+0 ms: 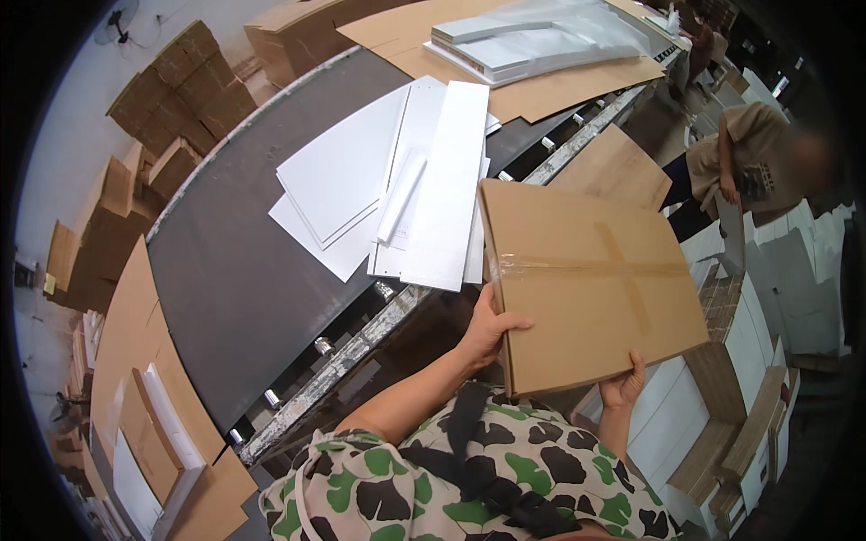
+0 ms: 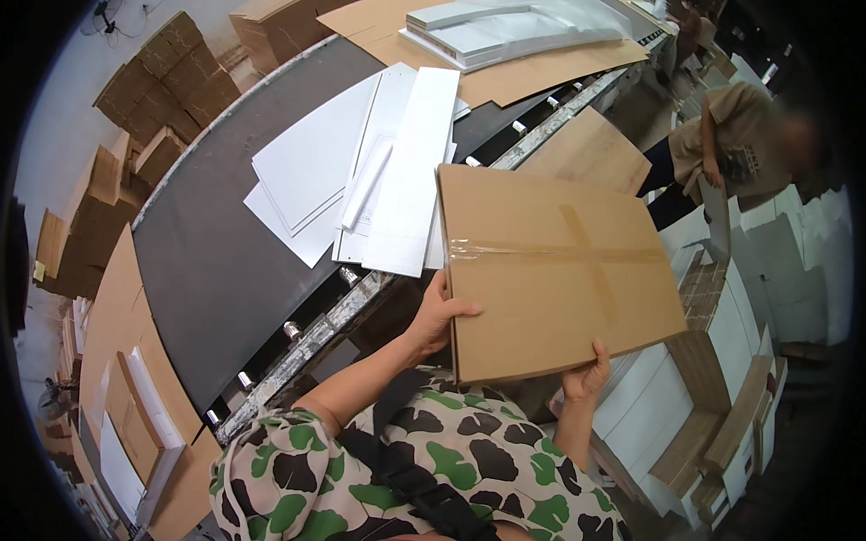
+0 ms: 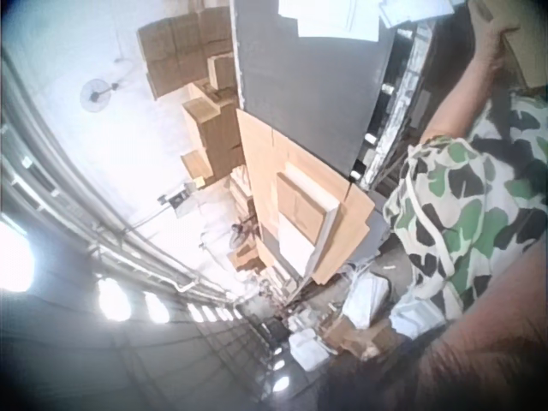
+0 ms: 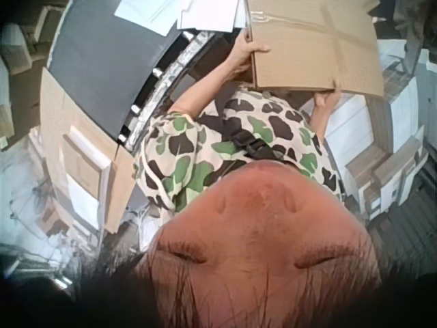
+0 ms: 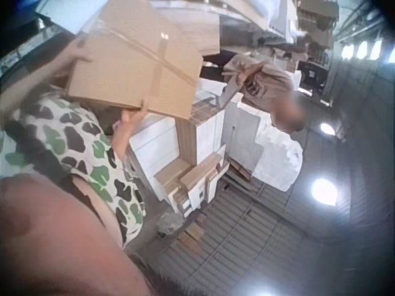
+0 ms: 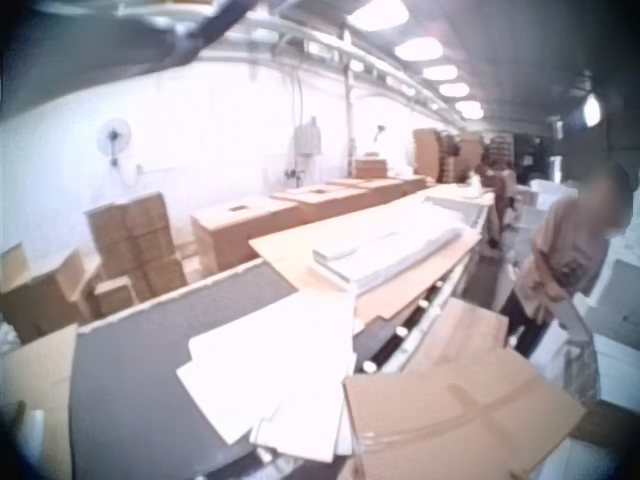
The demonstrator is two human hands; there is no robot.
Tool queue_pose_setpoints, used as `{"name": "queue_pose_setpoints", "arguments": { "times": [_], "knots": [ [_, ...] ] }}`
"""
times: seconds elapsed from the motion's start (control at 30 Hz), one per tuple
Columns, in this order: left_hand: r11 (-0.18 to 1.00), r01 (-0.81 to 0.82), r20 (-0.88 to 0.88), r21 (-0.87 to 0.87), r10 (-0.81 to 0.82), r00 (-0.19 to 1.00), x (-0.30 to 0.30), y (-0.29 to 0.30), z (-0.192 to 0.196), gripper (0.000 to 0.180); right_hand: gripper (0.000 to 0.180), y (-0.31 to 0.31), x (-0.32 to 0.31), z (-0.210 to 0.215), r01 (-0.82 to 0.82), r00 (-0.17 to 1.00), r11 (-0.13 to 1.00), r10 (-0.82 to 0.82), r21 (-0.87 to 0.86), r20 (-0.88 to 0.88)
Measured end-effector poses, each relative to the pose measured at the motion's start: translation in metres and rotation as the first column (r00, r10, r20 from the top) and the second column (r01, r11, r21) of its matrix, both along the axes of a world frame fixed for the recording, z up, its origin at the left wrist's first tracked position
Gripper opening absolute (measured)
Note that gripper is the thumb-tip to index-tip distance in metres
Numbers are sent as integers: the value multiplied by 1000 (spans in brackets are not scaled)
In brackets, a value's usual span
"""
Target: The person packs white furniture boards and instruction manuals into cardboard boxes at a warehouse workstation, handling the boards one at a time and placing them onto a flat box with protective foam.
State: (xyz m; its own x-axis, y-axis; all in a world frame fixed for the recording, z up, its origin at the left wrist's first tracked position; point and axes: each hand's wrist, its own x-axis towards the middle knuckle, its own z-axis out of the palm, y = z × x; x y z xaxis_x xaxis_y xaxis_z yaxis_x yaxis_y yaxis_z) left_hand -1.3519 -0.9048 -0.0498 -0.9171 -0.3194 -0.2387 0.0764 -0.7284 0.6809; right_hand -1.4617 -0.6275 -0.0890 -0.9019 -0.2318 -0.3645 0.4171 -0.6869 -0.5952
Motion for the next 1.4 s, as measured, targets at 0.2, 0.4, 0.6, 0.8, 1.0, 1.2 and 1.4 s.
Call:
{"name": "queue_pose_setpoints", "arguments": {
  "times": [0.2,0.4,0.6,0.8,1.0,1.2,1.4],
  "knots": [
    [837,425,382,-343,-289,878,-3,-58,-8,60,39,-26,2,-25,83,996,996,-84,33,18],
    [-308,235,-24,-922,650,759,-22,-186,-84,78,41,-32,3,-44,191,979,976,-198,108,55],
    [-7,691,546,-722,608,576,-36,-229,-74,121,39,-70,10,-18,231,957,961,-252,150,142],
    [-45,619,496,-784,554,669,-36,-221,-81,118,36,-49,-2,-41,211,968,970,-225,123,112],
    [-74,641,507,-764,545,667,-26,-239,-92,113,40,-55,-1,-85,221,955,962,-247,159,164],
    [-90,692,569,-716,499,654,-20,-240,-76,107,50,-67,24,-107,252,951,947,-281,199,131],
    [-106,637,491,-763,546,679,-20,-238,-88,103,49,-50,17,-129,194,975,938,-217,287,54]
  ]
}}
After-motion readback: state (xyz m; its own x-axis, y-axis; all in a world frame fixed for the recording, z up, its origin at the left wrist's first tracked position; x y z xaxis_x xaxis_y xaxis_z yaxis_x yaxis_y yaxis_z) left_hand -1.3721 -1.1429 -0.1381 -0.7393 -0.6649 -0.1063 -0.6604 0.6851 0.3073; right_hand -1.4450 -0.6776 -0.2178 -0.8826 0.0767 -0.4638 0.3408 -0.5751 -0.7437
